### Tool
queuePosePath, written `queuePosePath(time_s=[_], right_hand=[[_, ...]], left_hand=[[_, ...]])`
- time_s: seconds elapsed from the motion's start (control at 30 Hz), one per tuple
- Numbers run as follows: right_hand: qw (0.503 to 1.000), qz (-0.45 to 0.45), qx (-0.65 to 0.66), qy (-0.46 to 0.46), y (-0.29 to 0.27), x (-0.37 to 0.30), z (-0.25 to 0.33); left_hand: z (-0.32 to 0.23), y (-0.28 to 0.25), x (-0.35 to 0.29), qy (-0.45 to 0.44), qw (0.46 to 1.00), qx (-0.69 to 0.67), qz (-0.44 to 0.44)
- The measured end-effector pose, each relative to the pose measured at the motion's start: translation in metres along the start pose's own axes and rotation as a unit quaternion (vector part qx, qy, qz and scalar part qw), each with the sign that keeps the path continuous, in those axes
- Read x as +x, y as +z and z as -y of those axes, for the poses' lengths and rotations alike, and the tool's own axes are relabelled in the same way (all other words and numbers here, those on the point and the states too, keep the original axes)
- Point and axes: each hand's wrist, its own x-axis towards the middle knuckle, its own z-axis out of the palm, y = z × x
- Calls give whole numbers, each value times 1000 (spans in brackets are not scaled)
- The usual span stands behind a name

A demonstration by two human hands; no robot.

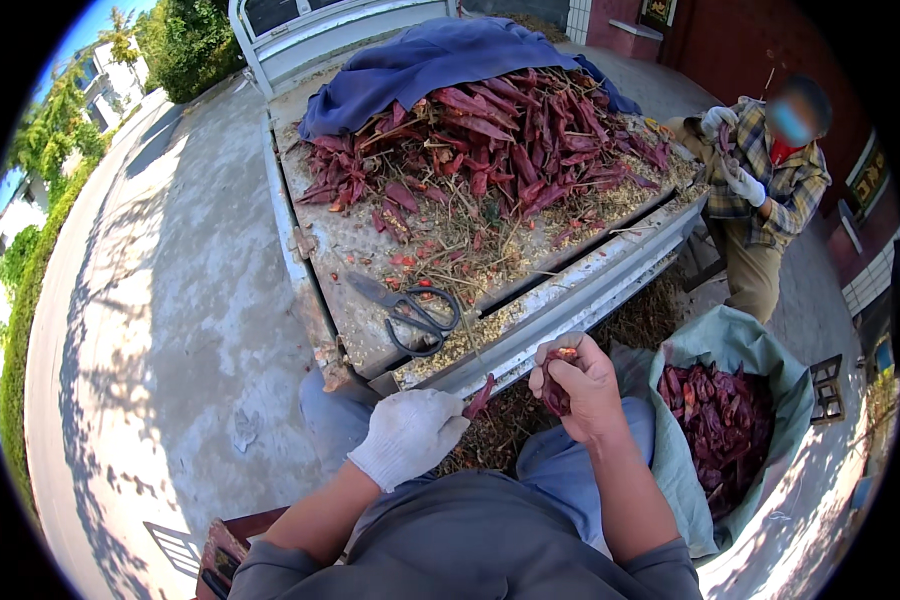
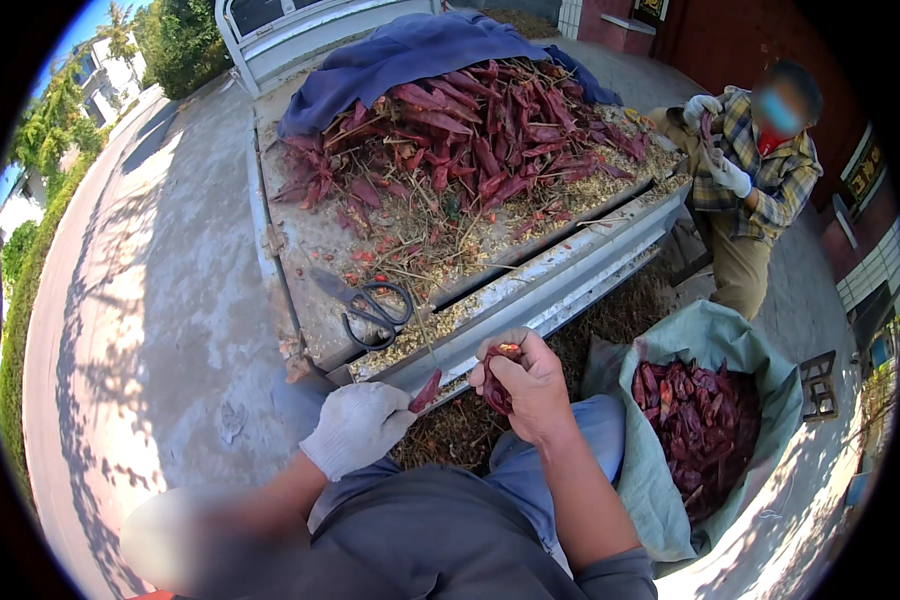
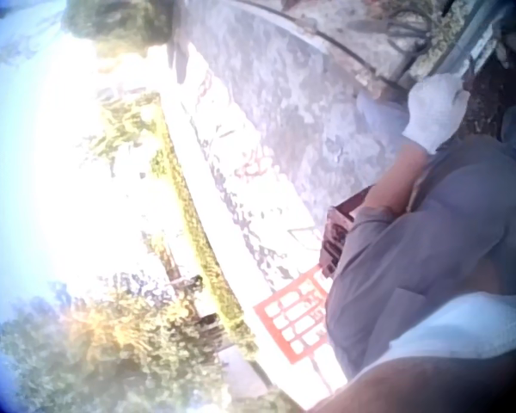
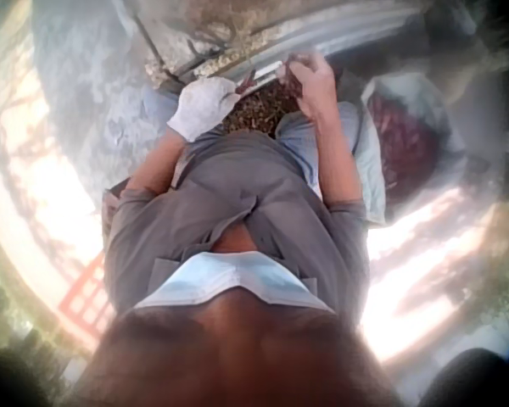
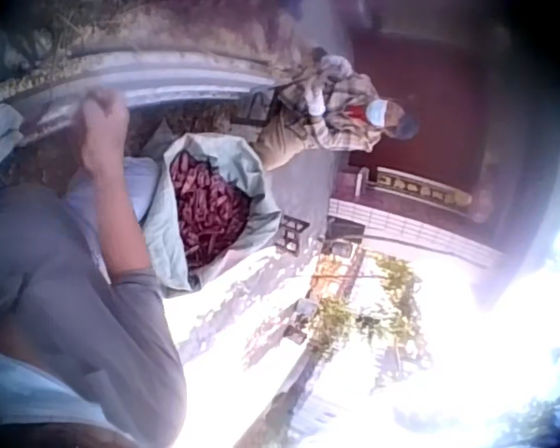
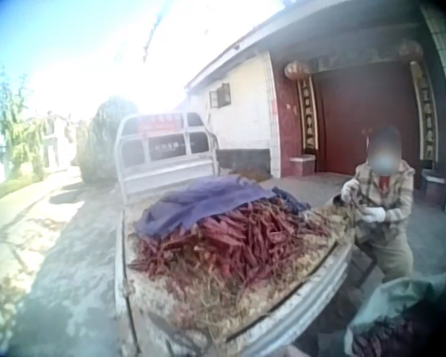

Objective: The person sits at the tailgate of a truck and repeatedly picks dried red chili peppers from a pile, removes the stems by hand, and places the peppers into a sack. A coworker performs the same task nearby.

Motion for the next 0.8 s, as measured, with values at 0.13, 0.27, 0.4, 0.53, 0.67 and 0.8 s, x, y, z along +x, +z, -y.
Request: queuePosePath(time_s=[0.13, 0.27, 0.4, 0.53, 0.67, 0.8], right_hand=[[884, 165, -404, -170, 26, -10, 20], [755, 248, -565, -222, 28, -8, -2], [714, 283, -614, -183, 28, -5, -8], [707, 285, -618, -191, 28, -5, -11], [752, 251, -577, -195, 31, -7, -13], [865, 171, -422, -211, 34, -14, -31]], left_hand=[[-3, -6, 4, 84, 985, 148, 4], [-11, -13, 8, 169, 960, 223, 0], [-9, -16, 10, 176, 961, 213, 22], [-5, -17, 13, 193, 960, 201, 35], [1, -17, 11, 204, 964, 171, 18], [-1, -12, 9, 197, 964, 158, -87]])
